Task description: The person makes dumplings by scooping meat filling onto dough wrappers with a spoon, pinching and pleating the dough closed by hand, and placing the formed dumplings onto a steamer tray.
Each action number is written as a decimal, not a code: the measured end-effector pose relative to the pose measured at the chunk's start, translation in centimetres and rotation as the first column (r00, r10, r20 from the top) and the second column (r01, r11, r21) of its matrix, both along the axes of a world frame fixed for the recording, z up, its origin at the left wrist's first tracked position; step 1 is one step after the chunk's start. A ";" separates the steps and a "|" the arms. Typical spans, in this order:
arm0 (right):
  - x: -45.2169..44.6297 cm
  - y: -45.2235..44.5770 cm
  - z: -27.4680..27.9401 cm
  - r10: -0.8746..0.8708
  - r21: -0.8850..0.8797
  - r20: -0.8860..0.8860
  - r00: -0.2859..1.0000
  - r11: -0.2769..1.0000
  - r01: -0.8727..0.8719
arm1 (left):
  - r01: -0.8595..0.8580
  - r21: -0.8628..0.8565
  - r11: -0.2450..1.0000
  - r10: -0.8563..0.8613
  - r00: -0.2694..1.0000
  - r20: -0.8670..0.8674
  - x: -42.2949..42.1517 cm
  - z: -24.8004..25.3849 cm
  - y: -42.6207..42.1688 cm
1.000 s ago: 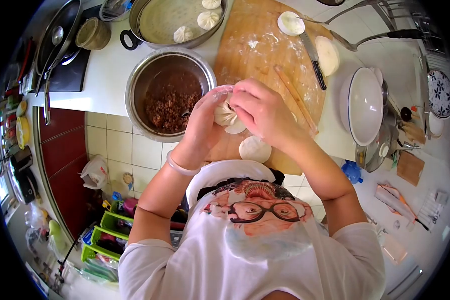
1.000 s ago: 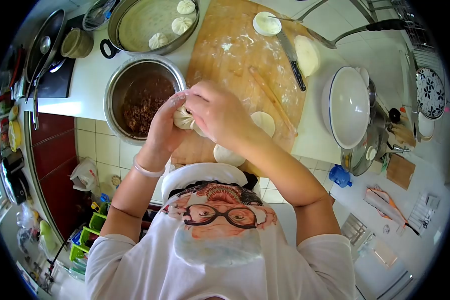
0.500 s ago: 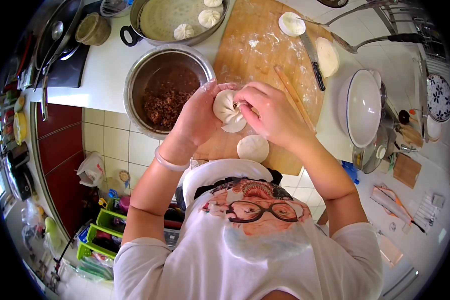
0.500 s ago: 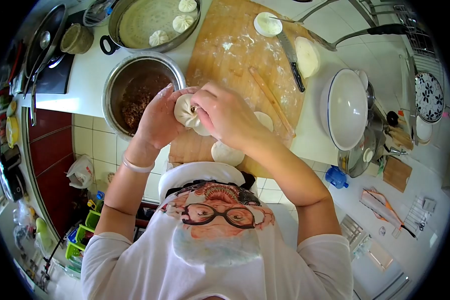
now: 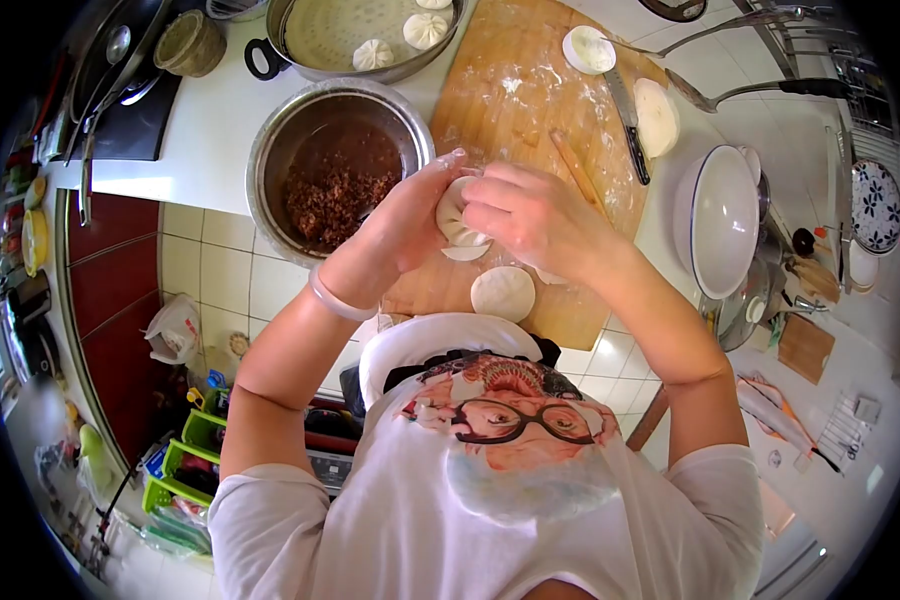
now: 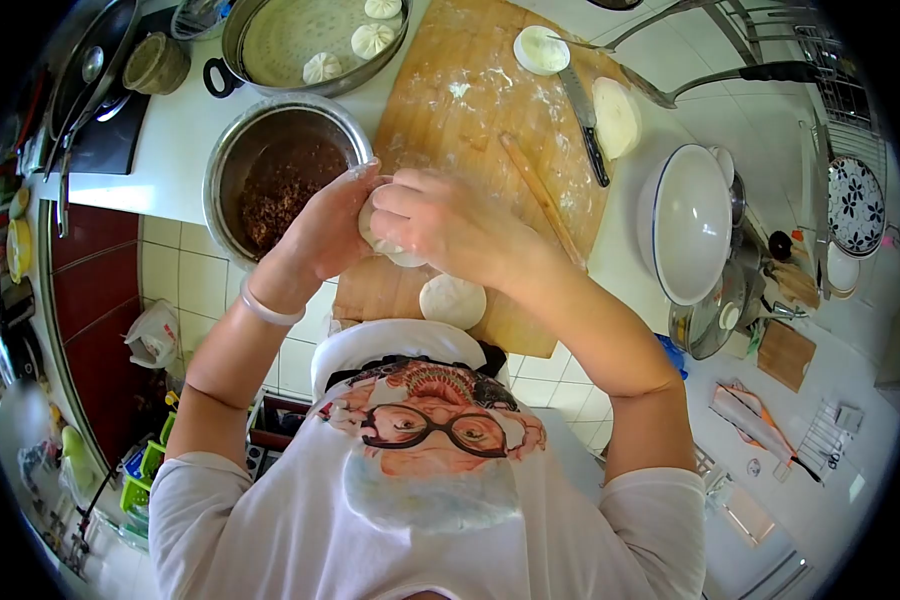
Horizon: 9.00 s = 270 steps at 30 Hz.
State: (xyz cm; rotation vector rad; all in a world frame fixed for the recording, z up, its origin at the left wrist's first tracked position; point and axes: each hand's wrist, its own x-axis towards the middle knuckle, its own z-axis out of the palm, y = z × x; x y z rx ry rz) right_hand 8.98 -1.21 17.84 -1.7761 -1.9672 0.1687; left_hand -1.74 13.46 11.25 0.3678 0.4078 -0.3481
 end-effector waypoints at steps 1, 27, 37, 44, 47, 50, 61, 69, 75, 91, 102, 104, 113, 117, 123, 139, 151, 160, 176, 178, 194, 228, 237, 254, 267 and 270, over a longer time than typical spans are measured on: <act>0.1 -0.1 0.0 0.004 -0.049 -0.006 1.000 0.999 -0.004 | 0.026 -0.014 1.000 -0.026 1.000 -0.009 0.1 -0.6 0.1; -1.2 -0.9 0.1 -0.542 -0.165 -0.300 0.785 0.840 0.517 | -0.466 -0.083 0.881 0.465 0.885 -0.035 0.9 1.2 -3.5; -3.1 0.8 -0.2 -0.701 -0.223 -0.195 0.686 0.713 0.664 | -0.561 -0.131 0.817 0.573 0.816 0.075 0.6 -0.7 -5.0; -3.2 0.8 -0.3 -0.676 -0.191 -0.216 0.705 0.737 0.648 | -0.566 -0.109 0.817 0.573 0.818 0.046 0.5 -0.4 -5.1; -3.1 0.8 -0.5 -0.681 -0.200 -0.205 0.703 0.732 0.651 | -0.560 -0.108 0.822 0.564 0.825 0.017 0.6 -0.1 -5.1; -3.1 0.8 -0.9 -0.677 -0.170 -0.223 0.702 0.736 0.656 | -0.557 -0.108 0.823 0.559 0.829 -0.015 0.7 0.5 -5.1; -1.8 0.4 0.7 -0.643 -0.353 -0.530 0.553 0.760 0.546 | -0.488 -0.100 0.867 0.494 0.868 0.044 0.9 0.7 -4.2; -0.2 -0.9 2.1 -0.420 -0.317 -0.361 0.833 0.895 0.313 | -0.380 -0.128 0.916 0.382 0.924 -0.005 0.6 1.1 -3.3; -1.5 -0.3 2.0 -0.508 -0.346 -0.285 0.813 0.846 0.407 | -0.394 -0.093 0.915 0.390 0.919 -0.054 0.8 1.4 -4.1; -1.6 -0.1 2.0 -0.612 -0.329 -0.279 0.740 0.785 0.525 | -0.418 -0.123 0.900 0.434 0.885 0.166 0.5 0.4 -3.9; 0.2 -0.8 3.5 -0.459 -0.414 -0.361 0.811 0.859 0.302 | -0.384 -0.111 0.917 0.387 0.922 0.008 0.4 1.5 -3.3; 0.5 -1.0 3.1 -0.355 -0.334 -0.329 0.875 0.910 0.244 | -0.360 -0.087 0.929 0.361 0.933 -0.005 0.5 1.5 -3.1; 0.1 -0.6 2.6 -0.297 -0.296 -0.175 0.939 0.925 0.237 | -0.278 -0.141 0.950 0.276 0.961 -0.034 0.4 1.7 -2.9; -0.1 -0.6 3.6 -0.384 -0.309 -0.291 0.876 0.905 0.294 | -0.309 -0.139 0.941 0.313 0.950 0.001 0.5 0.9 -2.9; -0.1 -0.6 2.6 -0.445 -0.294 -0.313 0.839 0.886 0.359 | -0.323 -0.199 0.925 0.345 0.935 0.085 0.7 0.1 -2.8; -0.6 0.8 3.1 -0.504 -0.125 -0.189 0.843 0.863 0.489 | -0.468 -0.165 0.868 0.468 0.883 -0.037 1.3 2.1 -2.0; 2.1 4.8 1.4 -0.515 -0.176 -0.222 0.828 0.856 0.486 | -0.344 0.359 0.868 0.237 0.921 0.309 3.2 2.3 4.1; 3.3 4.6 -1.6 -0.521 -0.166 -0.341 0.783 0.853 0.495 | -0.347 0.779 0.522 0.162 0.937 0.309 8.0 -4.1 16.0; 4.2 -0.5 -5.8 -0.659 -0.367 -0.390 0.643 0.751 0.548 | 0.114 0.816 -0.567 -0.320 0.882 -0.346 14.0 -12.7 27.1; 4.3 -0.5 -5.7 -0.651 -0.363 -0.387 0.653 0.758 0.541 | 0.149 0.799 -0.583 -0.308 0.869 -0.387 13.8 -12.4 26.6; 4.6 -1.2 -5.8 -0.688 -0.447 -0.399 0.607 0.724 0.526 | 0.357 0.482 -0.800 -0.081 0.732 -0.676 14.9 -9.8 24.4; -0.2 5.5 0.3 -0.304 -0.210 -0.575 0.760 0.952 0.222 | -0.075 -0.332 0.940 0.189 0.926 0.327 -3.0 -2.9 1.7; -6.7 5.6 -7.3 -0.289 -0.564 0.077 0.954 0.777 0.281 | -0.701 0.118 0.703 0.654 0.703 0.282 -8.6 -1.1 11.4; -8.8 11.6 -10.9 -0.264 -0.373 -0.171 0.949 0.909 0.186 | -0.883 0.095 0.459 0.868 0.469 0.162 -11.5 -2.3 13.0; -8.6 8.5 -14.8 -0.391 -0.459 -0.582 0.712 0.882 0.109 | -0.919 0.049 0.391 0.913 0.394 0.108 -14.1 -4.4 12.7; -7.7 7.6 -15.2 -0.552 -0.609 -0.668 0.499 0.791 0.061 | -0.921 0.033 0.388 0.915 0.390 0.107 -14.4 -5.1 12.8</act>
